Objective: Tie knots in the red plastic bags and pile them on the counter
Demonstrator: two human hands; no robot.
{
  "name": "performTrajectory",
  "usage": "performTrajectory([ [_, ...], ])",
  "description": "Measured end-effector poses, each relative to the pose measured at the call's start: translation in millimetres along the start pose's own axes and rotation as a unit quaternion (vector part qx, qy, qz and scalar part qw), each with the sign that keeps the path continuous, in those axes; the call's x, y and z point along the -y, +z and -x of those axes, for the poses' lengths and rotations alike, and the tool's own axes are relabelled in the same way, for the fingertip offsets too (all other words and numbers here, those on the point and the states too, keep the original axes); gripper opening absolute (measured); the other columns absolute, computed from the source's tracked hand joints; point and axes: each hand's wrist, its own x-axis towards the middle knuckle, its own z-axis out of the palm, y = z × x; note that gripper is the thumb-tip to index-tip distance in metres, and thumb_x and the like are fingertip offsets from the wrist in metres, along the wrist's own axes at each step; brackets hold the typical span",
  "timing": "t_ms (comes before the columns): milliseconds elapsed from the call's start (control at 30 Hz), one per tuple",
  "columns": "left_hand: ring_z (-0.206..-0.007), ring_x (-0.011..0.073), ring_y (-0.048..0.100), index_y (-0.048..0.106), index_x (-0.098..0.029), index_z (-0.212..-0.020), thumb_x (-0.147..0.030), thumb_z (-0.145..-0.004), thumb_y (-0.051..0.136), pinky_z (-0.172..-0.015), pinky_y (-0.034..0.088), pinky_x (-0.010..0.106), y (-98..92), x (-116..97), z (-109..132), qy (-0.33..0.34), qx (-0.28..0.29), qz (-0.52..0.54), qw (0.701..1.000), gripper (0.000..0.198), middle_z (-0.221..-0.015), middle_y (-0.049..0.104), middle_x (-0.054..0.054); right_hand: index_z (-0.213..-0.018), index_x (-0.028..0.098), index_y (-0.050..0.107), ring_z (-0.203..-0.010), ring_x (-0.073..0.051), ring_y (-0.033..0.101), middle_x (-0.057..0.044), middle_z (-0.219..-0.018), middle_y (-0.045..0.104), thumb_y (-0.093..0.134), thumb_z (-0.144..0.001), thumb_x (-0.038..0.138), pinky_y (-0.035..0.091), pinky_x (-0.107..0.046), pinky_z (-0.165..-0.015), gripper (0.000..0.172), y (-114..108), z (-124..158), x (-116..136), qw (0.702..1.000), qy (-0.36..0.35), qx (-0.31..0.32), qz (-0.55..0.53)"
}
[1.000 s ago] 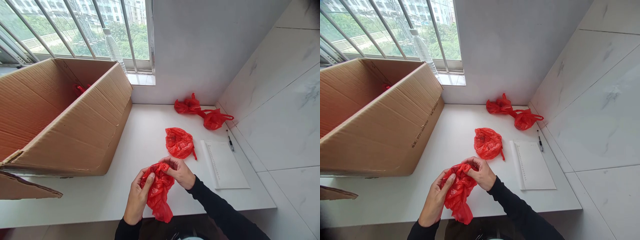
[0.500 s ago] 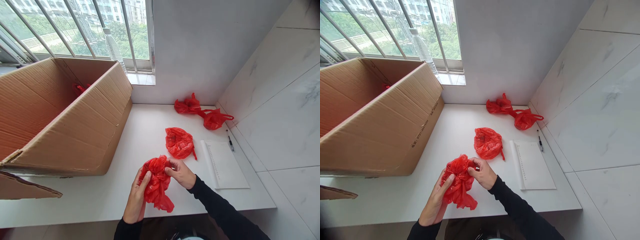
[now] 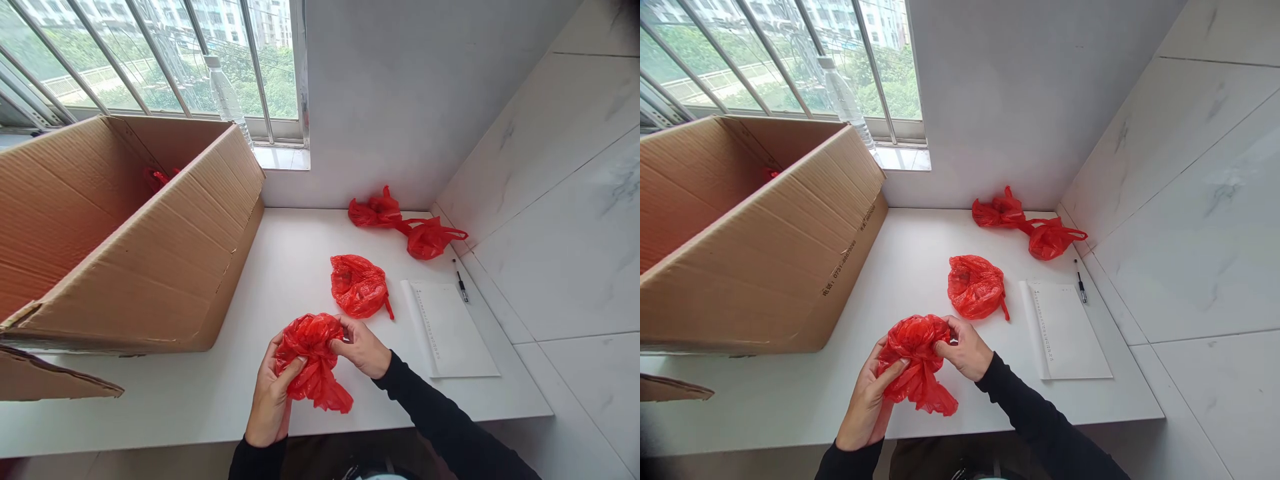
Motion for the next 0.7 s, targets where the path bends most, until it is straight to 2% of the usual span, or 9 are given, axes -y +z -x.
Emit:
performTrajectory([
  [133, -0.103, 0.0275, 0.067, 0.047, -0.029, -0.138, -0.027, -0.068, 0.082, -0.079, 0.057, 0.033, 1.1, 0, -1, 0.019, -0.016, -0.004, 1.000, 0.078, -0.124, 0.067, 0.008, -0.107, 0.019, 0.064, -0.095, -0.020, 0.062, -0.003, -0.098, 0.068, 0.065, -0.076, 0.017, 0.050, -0.036, -0.088, 0.031, 5, 0, -2, 0.999, -0.002, 0.001, -0.038],
  [267, -0.106, 0.0274, 0.066, 0.047, -0.029, -0.139, -0.026, -0.070, 0.082, -0.083, 0.057, 0.033, -1.2, 1, -3, 0.032, -0.014, -0.001, 0.999, 0.078, -0.124, 0.067, 0.008, -0.105, 0.018, 0.063, -0.087, -0.019, 0.064, -0.004, -0.092, 0.069, 0.072, -0.079, 0.034, 0.051, -0.037, -0.085, 0.031, 7, 0, -9, 0.997, 0.009, -0.005, -0.075],
  [467, -0.107, 0.0250, 0.065, 0.049, -0.026, -0.135, -0.028, -0.073, 0.081, -0.086, 0.055, 0.032, -4.0, 3, -5, 0.031, -0.009, 0.010, 0.999, 0.070, -0.115, 0.069, 0.007, -0.089, 0.016, 0.062, -0.060, -0.011, 0.054, 0.001, -0.073, 0.062, 0.072, -0.080, 0.052, 0.046, -0.027, -0.059, 0.039, 8, 0, -12, 0.997, 0.020, -0.018, -0.075],
  [533, -0.107, 0.0243, 0.065, 0.049, -0.026, -0.135, -0.029, -0.074, 0.081, -0.087, 0.055, 0.032, -3.3, 3, -6, 0.028, -0.009, 0.013, 0.999, 0.068, -0.114, 0.069, 0.006, -0.087, 0.016, 0.062, -0.058, -0.011, 0.052, 0.001, -0.070, 0.059, 0.067, -0.082, 0.058, 0.044, -0.027, -0.056, 0.043, 8, 0, -12, 0.998, 0.022, -0.014, -0.060],
  [633, -0.108, 0.0238, 0.065, 0.051, -0.026, -0.134, -0.031, -0.075, 0.080, -0.089, 0.053, 0.032, -1.5, 3, -7, 0.038, -0.023, 0.013, 0.999, 0.066, -0.114, 0.069, 0.006, -0.095, 0.016, 0.063, -0.068, -0.013, 0.058, -0.002, -0.080, 0.063, 0.055, -0.088, 0.062, 0.049, -0.029, -0.063, 0.047, 8, 1, -9, 0.999, 0.026, 0.002, -0.042],
  [700, -0.108, 0.0237, 0.065, 0.052, -0.026, -0.133, -0.032, -0.074, 0.080, -0.091, 0.052, 0.032, 0.1, 2, -6, 0.052, -0.036, 0.009, 0.998, 0.065, -0.114, 0.069, 0.005, -0.108, 0.019, 0.061, -0.082, -0.016, 0.062, -0.004, -0.096, 0.066, 0.059, -0.088, 0.058, 0.051, -0.031, -0.072, 0.044, 10, 4, -5, 0.999, 0.023, 0.034, -0.021],
])
